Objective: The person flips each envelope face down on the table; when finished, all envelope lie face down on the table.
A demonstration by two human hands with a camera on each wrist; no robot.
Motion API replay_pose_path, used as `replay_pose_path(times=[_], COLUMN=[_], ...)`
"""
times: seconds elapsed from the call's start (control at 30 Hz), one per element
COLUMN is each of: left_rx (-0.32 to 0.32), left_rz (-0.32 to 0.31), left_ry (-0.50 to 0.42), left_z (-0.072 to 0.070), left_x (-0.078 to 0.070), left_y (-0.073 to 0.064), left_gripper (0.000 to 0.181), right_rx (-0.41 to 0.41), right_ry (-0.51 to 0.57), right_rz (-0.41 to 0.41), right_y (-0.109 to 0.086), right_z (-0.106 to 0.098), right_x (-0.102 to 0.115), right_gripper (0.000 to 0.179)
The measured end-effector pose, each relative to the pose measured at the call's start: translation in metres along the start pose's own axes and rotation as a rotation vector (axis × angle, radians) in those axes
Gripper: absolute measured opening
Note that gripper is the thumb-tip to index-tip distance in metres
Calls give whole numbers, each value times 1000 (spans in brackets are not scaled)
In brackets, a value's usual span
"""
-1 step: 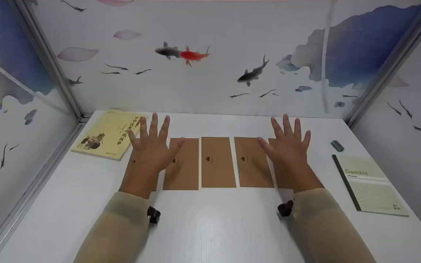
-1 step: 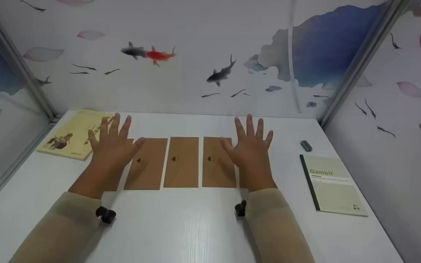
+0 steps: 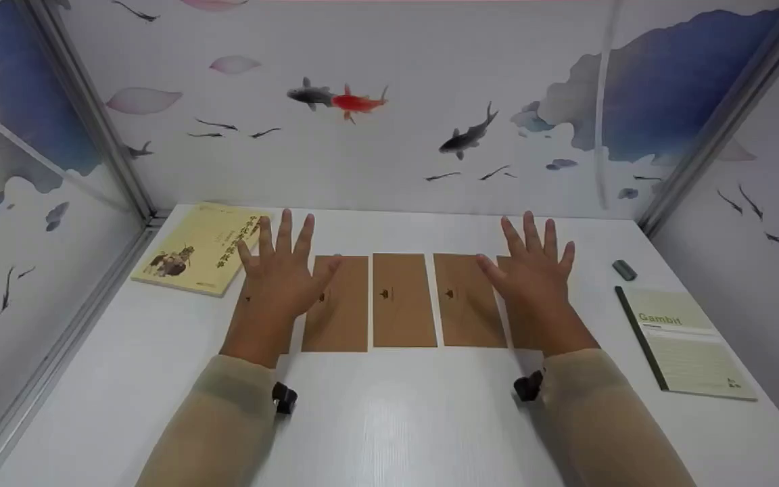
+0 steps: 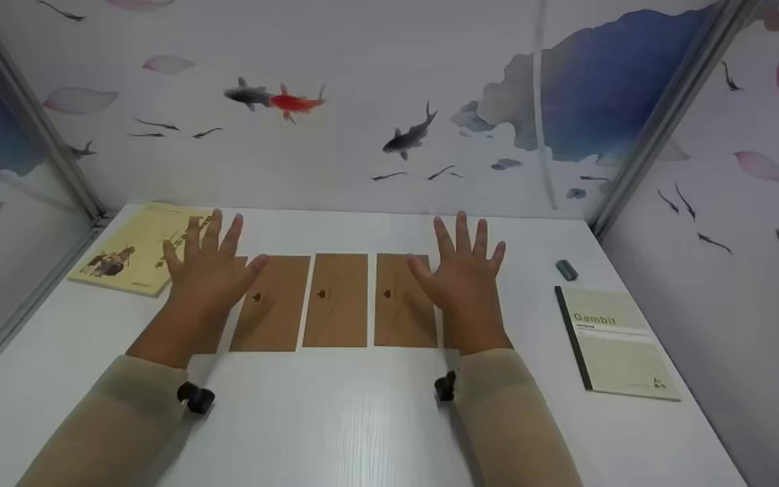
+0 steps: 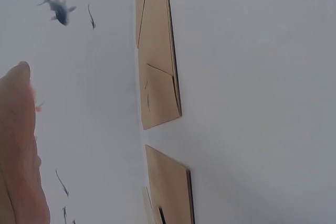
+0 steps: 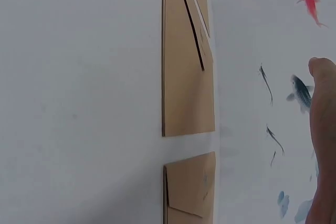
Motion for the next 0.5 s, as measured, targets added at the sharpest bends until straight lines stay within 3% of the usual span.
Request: replay_pose_path(times=[0.3, 0.5], left_rx=[24, 84], left_rz=[4, -86], left_ry=[-82, -332], left_z=[-3, -12], left_x=[3, 9], left_y=[-4, -8], left_gripper=[99, 94], right_rx=[23, 39], right_ry=[21, 116], right_rz=[1, -14], right_y=[-2, -11], right_z=[5, 6], right_x=[4, 25], right_gripper=[87, 90])
Point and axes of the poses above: each hand's wrist, its own y-axis towards the middle knuckle, its own z-axis out of the palm, x = y × z, the point moved 1 cm from there along y, towards the middle knuckle, and after that the axes turned 7 degrees about y, right-handed, at the moved point
